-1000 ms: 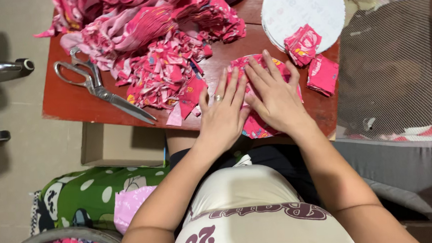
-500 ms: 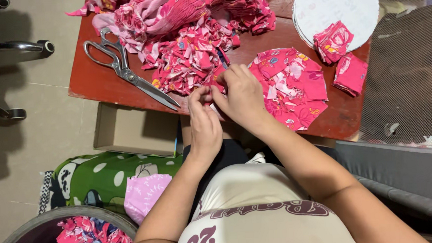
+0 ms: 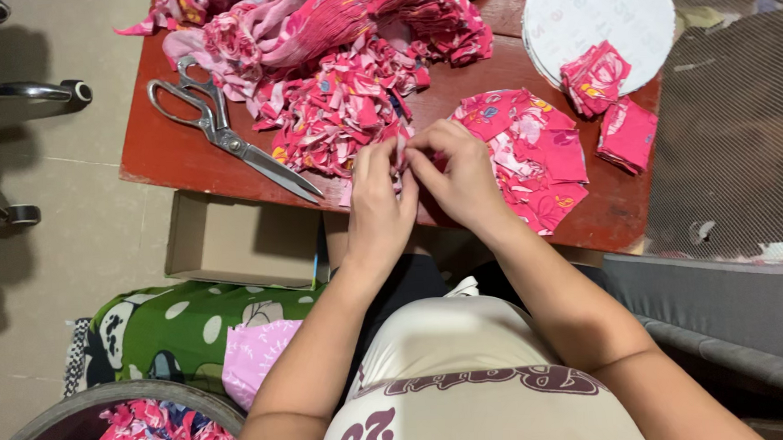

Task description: The person sits on the floor and assembles small pink fabric pieces onto a circular base, pressing them into place. They then place a blue patterned fabric circle on top and smooth it down.

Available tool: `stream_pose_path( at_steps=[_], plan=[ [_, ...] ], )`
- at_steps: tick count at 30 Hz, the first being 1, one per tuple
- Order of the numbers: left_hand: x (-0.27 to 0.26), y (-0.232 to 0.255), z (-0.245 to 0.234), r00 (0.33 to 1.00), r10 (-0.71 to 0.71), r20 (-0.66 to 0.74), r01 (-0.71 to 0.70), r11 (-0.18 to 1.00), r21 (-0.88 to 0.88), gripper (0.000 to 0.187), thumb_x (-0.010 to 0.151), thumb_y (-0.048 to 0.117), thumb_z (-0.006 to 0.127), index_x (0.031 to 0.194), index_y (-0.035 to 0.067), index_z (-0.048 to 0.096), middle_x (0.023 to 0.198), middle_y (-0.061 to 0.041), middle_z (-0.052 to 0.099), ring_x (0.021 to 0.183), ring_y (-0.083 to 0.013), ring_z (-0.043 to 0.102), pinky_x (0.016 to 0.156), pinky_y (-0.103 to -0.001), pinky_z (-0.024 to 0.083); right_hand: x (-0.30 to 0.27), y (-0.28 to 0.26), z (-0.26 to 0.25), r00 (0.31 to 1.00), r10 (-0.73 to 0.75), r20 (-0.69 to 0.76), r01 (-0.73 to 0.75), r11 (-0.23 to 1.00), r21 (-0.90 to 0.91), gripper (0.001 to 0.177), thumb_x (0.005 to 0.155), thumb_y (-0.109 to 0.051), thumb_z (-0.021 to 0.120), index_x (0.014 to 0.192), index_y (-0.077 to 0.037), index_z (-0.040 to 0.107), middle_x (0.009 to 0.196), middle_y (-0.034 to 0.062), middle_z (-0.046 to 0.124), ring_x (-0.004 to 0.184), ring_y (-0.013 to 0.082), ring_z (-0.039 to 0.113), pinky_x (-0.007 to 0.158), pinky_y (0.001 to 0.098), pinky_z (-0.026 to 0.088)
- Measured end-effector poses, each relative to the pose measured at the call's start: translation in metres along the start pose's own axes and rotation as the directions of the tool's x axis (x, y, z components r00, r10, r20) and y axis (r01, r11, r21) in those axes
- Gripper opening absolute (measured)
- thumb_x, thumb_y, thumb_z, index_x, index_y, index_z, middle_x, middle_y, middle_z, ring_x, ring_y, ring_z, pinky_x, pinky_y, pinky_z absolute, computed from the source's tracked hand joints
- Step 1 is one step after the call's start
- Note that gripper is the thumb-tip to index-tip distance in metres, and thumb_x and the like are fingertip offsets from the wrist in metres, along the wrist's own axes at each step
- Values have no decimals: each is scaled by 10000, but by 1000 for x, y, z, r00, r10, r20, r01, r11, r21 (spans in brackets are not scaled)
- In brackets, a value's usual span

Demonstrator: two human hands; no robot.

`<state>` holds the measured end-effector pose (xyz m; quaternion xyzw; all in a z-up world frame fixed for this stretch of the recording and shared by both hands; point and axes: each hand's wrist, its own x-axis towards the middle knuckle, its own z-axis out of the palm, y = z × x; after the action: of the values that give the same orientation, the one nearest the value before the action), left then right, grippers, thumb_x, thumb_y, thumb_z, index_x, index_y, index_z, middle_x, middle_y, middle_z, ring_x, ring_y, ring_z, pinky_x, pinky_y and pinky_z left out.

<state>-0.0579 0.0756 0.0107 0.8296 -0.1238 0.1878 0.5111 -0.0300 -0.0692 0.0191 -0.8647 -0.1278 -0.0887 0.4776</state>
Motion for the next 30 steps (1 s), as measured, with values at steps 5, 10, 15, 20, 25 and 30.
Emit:
stream_pose_path(
  at_steps=[5,10,15,20,25,30],
  plan=[
    [8,4,8,993,-116,-10,116,993,-34,183,979,-12,583,1154,-38,629,1052,-205,642,973,-387,667,862,-434,535,-7,-4,-20,988,-144,-48,143,990,-16,129,923,-33,739,1049,-7,756,991,108,656,921,239,627,739,314,505],
    [12,2,3,991,-132,-33,134,990,53,134,975,-4,622,1090,-31,685,1071,-186,699,991,-385,694,895,-445,530,-9,1,-36,999,20,-51,-14,995,100,187,946,-25,715,1132,-22,707,1121,88,681,934,156,678,764,267,535],
    [12,7,-6,995,14,-98,-5,995,99,203,948,-43,620,1139,-34,688,1189,-191,666,1090,-364,672,963,-434,533,-4,-1,-34,999,-34,-26,36,995,94,285,927,-9,723,1210,-33,689,1187,106,649,1014,191,666,804,284,544],
    [10,16,-11,995,37,-98,-20,985,171,199,917,-43,666,1109,-25,719,1044,-158,621,990,-327,636,888,-417,519,9,-3,-19,966,-259,4,259,965,-49,299,803,-9,798,1092,-60,741,1149,142,557,1140,312,550,988,414,477],
    [12,13,-28,986,-45,-163,66,990,125,177,940,-28,672,1104,-4,733,981,-132,612,902,-277,638,822,-374,523,25,0,-11,973,-224,51,229,961,-153,188,828,-19,791,991,-45,699,1152,129,565,1114,310,541,980,406,479],
    [16,7,-38,963,-215,-163,209,977,-48,108,992,35,668,1077,3,727,904,-79,631,773,-168,611,712,-293,507,28,-7,-12,978,-200,52,200,980,11,377,862,40,735,1221,-43,655,1208,108,589,1148,265,558,991,377,500]
  ],
)
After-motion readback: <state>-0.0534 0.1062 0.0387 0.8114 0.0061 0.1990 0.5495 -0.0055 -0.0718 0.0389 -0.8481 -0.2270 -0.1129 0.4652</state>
